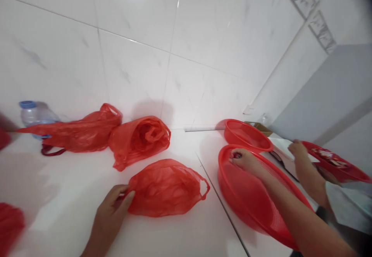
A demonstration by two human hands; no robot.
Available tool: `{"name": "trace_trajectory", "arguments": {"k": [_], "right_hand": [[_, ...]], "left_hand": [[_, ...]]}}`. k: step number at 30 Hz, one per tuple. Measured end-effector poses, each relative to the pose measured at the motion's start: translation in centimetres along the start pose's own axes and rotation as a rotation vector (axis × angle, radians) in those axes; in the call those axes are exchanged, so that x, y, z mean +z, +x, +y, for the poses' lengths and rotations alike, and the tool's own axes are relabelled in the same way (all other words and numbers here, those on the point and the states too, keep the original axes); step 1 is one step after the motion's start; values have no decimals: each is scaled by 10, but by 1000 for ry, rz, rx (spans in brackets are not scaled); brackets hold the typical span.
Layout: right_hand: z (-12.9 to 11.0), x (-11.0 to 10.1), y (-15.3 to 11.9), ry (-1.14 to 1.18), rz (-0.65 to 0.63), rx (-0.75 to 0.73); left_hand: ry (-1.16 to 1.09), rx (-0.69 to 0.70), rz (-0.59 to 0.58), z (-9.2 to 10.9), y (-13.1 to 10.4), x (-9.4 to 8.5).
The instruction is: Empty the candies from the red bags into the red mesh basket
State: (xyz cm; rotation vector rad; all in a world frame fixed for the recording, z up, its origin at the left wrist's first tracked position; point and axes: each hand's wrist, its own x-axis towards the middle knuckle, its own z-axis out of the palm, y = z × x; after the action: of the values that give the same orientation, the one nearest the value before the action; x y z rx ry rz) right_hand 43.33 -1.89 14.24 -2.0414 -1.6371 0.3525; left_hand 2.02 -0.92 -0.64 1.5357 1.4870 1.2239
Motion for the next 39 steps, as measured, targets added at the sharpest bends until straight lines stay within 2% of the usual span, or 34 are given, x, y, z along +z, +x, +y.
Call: {"name": "trace_trajectory", "arguments": {"k": [2,5,9,12,15,19,23,25,28,31,36,39], "right_hand": [[-4,0,0,-23,76,-144],[-33,5,-19,-103,141,-364],[-87,34,-55,-145,21,-595],[-113,66,-67,-133,-112,-701],[-123,102,-63,-124,-184,-719],[-121,147,-47,-166,-156,-687],[-114,173,-37,-159,-158,-720],[-110,172,-39,-124,-132,-723],[-104,154,-49,-69,-65,-665],[-89,124,-59,-56,-6,-567],[-45,72,-64,-192,194,-382],[-21,43,-59,-299,148,-279]], "left_hand": [[-8,71,-11,2,-1,1],[21,134,-26,4,-4,4],[40,156,-44,6,-8,4],[42,154,-53,7,-10,3],[43,182,-76,7,-10,3],[34,181,-80,4,-9,3],[30,171,-78,3,-8,4],[24,161,-88,3,-8,4],[9,145,-96,4,-8,4],[3,116,-110,2,-7,4],[-8,76,-127,-3,-6,3],[8,43,-130,-5,-5,3]]}}
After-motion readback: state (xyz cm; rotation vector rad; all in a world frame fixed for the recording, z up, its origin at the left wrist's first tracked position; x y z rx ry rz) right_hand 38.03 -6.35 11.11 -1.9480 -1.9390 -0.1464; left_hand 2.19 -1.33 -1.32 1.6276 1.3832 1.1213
